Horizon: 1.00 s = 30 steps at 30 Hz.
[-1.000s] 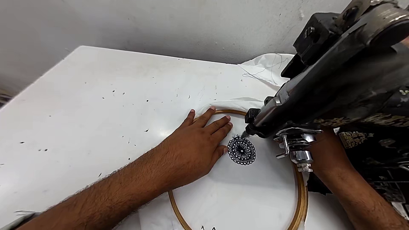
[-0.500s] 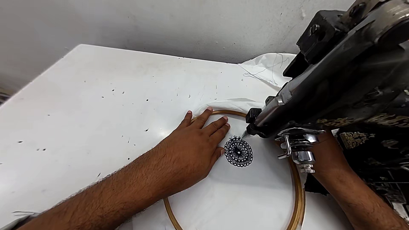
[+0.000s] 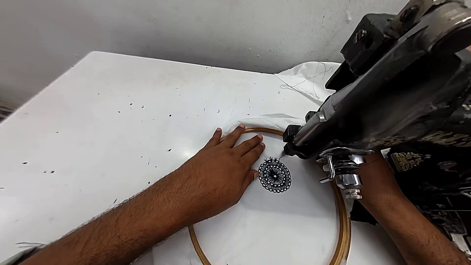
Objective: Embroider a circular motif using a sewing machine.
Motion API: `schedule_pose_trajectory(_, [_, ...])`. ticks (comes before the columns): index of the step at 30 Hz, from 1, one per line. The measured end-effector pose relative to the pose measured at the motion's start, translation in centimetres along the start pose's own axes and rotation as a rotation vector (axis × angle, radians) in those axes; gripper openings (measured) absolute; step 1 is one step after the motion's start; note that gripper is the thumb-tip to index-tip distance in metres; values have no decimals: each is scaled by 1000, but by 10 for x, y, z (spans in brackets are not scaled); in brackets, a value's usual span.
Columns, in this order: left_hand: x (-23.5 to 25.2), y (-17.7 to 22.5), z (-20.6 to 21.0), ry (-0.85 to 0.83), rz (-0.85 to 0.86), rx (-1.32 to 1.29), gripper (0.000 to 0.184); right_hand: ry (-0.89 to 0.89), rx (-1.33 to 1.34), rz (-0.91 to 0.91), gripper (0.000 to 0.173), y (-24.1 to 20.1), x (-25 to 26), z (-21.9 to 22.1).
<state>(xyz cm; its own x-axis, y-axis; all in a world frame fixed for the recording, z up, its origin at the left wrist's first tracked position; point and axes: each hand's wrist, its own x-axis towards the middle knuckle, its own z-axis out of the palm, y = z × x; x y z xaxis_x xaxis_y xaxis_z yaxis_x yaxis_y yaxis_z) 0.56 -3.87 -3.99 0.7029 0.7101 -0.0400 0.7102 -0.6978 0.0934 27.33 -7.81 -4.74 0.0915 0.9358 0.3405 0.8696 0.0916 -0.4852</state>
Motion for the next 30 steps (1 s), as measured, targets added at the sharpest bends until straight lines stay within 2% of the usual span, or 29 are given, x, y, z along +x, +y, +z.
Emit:
schedule_pose_trajectory(4, [3,-3,2,27,3,-13,58,19,26,13,25,1,2,2])
schedule_pose_trajectory(7, [2,-2,1,25,2,-11,58,20,24,17,30,0,0,3])
schedule_pose_trajectory(11, [-1,-2,-2,-3,-8,3,58,16,16,-31,24,4,-1,6])
schedule_pose_trajectory(16, [2,-1,2,36,-4,0,57,-3,63,79,26,-1,2,1])
schedule_pose_trajectory(20, [0,-1,0,11,-5,1,57,25,48,-11,29,2,-1,4])
schedule_pose_trajectory(24, [-1,-1,0,10,-18,-1,57,4,95,23,23,1,0,3])
schedule_pose_trajectory(30, [2,-1,4,40,2,-1,58,23,85,15,32,3,2,3])
